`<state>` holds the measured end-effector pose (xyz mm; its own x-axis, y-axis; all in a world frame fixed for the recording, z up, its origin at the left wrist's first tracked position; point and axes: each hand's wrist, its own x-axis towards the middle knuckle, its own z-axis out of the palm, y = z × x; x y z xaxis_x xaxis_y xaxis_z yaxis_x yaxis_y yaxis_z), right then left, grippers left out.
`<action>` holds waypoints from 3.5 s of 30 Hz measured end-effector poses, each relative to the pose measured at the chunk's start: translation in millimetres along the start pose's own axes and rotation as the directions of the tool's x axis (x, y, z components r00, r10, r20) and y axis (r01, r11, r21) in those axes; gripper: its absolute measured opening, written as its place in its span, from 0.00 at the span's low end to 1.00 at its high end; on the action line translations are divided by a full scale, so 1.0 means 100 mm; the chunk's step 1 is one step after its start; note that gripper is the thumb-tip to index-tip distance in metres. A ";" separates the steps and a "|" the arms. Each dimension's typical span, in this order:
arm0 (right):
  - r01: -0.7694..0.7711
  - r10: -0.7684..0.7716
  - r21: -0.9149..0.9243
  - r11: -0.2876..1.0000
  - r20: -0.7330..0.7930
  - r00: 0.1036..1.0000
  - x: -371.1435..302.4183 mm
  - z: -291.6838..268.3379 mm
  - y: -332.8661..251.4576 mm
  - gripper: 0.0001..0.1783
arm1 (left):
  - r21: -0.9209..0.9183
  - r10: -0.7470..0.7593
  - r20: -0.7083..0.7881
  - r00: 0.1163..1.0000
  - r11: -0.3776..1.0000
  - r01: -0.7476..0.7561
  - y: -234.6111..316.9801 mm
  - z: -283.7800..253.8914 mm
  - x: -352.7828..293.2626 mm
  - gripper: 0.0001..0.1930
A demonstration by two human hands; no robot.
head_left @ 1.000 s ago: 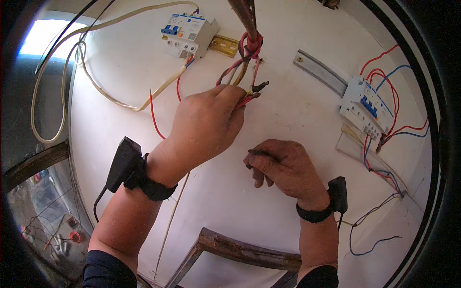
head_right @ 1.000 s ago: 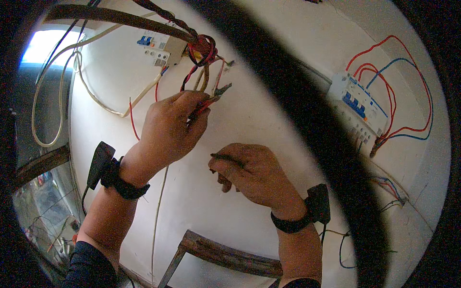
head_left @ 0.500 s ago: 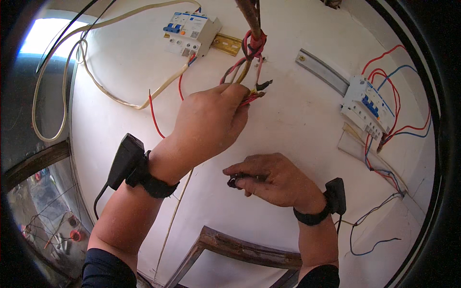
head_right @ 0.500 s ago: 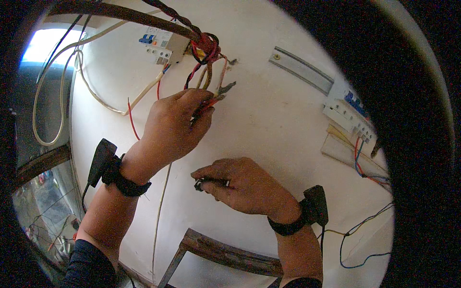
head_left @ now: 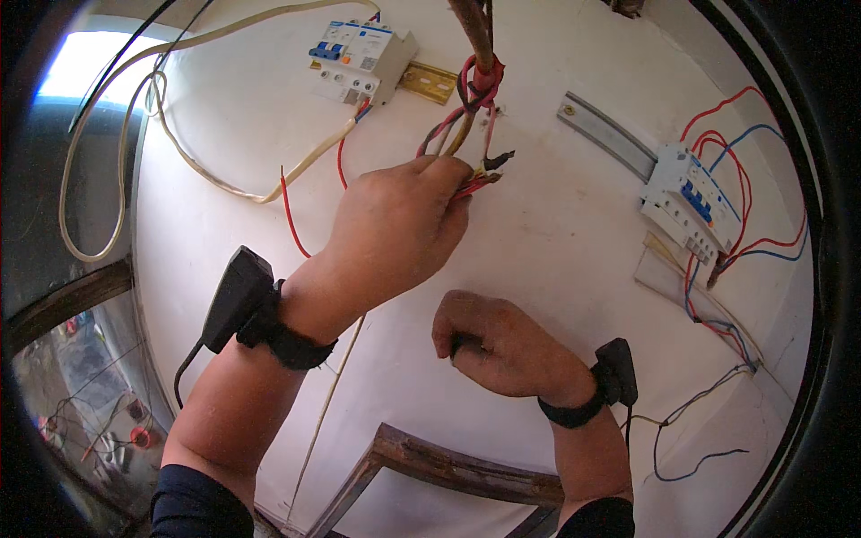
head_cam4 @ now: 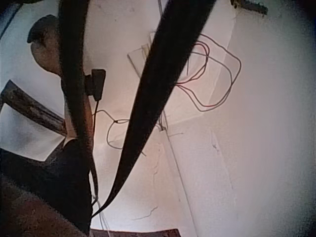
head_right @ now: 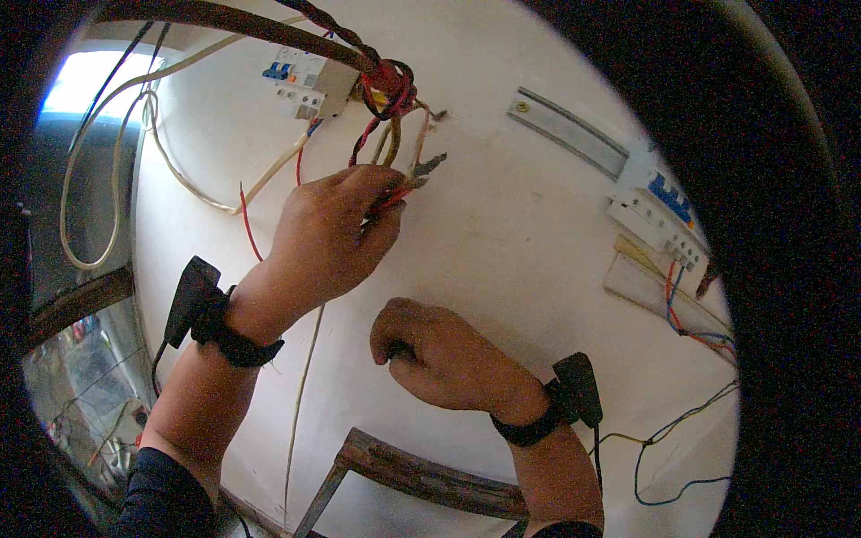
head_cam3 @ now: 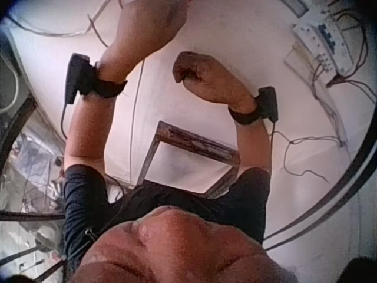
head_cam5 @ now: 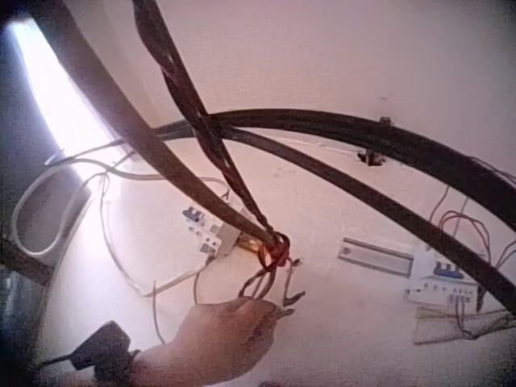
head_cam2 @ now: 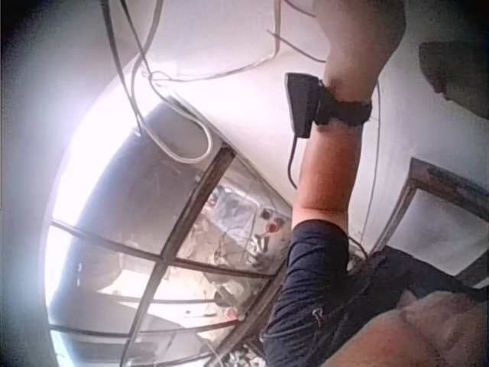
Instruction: Repairing and insulating electrical connections in a junction box using electrical tape.
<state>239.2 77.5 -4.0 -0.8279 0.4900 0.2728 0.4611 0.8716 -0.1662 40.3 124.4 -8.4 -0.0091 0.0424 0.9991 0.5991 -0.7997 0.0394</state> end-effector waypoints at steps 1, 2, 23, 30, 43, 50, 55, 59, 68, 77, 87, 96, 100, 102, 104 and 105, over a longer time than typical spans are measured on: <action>-0.078 0.078 0.006 0.997 -0.045 0.996 0.00 0.02 -0.01 0.07 | -0.003 -0.009 0.006 1.000 1.000 0.009 0.01 0.00 0.00 0.10; -0.076 0.076 0.007 0.997 -0.044 0.996 -0.01 0.03 0.01 0.07 | -0.001 -0.009 0.006 1.000 1.000 0.009 0.00 0.00 0.00 0.10; -0.094 0.043 0.170 0.981 0.281 0.959 0.09 0.28 0.15 0.08 | 0.020 0.013 0.009 1.000 1.000 -0.013 -0.02 0.01 0.01 0.09; -0.050 0.067 -0.115 0.992 0.150 0.986 0.11 0.53 0.16 0.14 | 0.030 -0.038 0.050 0.998 0.999 0.037 0.03 -0.03 0.02 0.10; -0.004 0.007 -0.138 0.990 0.021 1.000 0.19 0.57 0.16 0.13 | 0.020 -0.040 0.044 0.998 0.999 0.039 0.01 -0.03 0.02 0.10; -0.128 0.239 0.237 0.963 -0.527 0.815 0.20 -0.12 0.13 0.11 | 0.027 -0.054 0.060 0.997 0.998 0.053 0.00 -0.03 0.01 0.10; -0.045 0.051 0.029 0.999 -0.788 0.613 0.43 -0.61 -0.09 0.15 | 0.007 0.001 0.020 1.000 1.000 -0.001 -0.02 -0.04 0.01 0.09; -0.062 0.030 -0.027 0.998 -0.647 0.762 0.44 -0.81 -0.09 0.15 | 0.016 -0.025 0.043 0.999 1.000 0.024 0.00 -0.04 0.02 0.09; -0.131 0.118 0.026 0.991 -0.616 0.779 0.51 -0.85 -0.07 0.14 | 0.016 -0.004 0.044 0.999 1.000 0.004 -0.01 -0.04 0.02 0.09; -0.165 0.192 0.102 0.981 -0.638 0.746 0.52 -0.84 -0.14 0.14 | 0.010 -0.004 0.015 1.000 1.000 0.004 0.00 -0.03 0.02 0.09; -0.063 -0.122 -0.247 0.967 -0.665 0.737 0.45 -0.93 -0.02 0.10 | 0.024 0.003 0.023 1.000 1.000 -0.004 0.01 -0.04 0.02 0.09; -0.079 -0.413 -0.650 0.756 -0.566 0.714 0.54 -0.93 -0.05 0.08 | 0.016 -0.015 0.022 1.000 1.000 0.015 0.00 -0.03 0.01 0.09; -0.052 -0.441 -0.663 0.747 -0.553 0.707 0.57 -0.95 -0.01 0.09 | 0.007 -0.005 0.015 1.000 1.000 0.005 0.01 -0.05 0.01 0.09; -0.113 -0.298 -0.543 0.832 -0.609 0.735 0.59 -0.95 0.02 0.09 | 0.004 0.003 0.007 1.000 1.000 -0.003 0.01 -0.04 0.01 0.09; -0.127 -0.257 -0.496 0.859 -0.632 0.731 0.60 -0.96 0.08 0.10 | 0.002 0.011 -0.002 1.000 1.000 -0.011 0.00 -0.01 0.02 0.09; -0.139 -0.213 -0.444 0.885 -0.651 0.728 0.62 -0.94 0.08 0.12 | 0.009 0.017 -0.009 1.000 1.000 -0.017 -0.02 0.00 0.01 0.09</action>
<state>221.5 116.2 100.9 -0.4931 0.1793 0.8513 0.6648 0.7088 0.2358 39.4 125.7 -7.3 -0.0065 0.0233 0.9997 0.6062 -0.7950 0.0225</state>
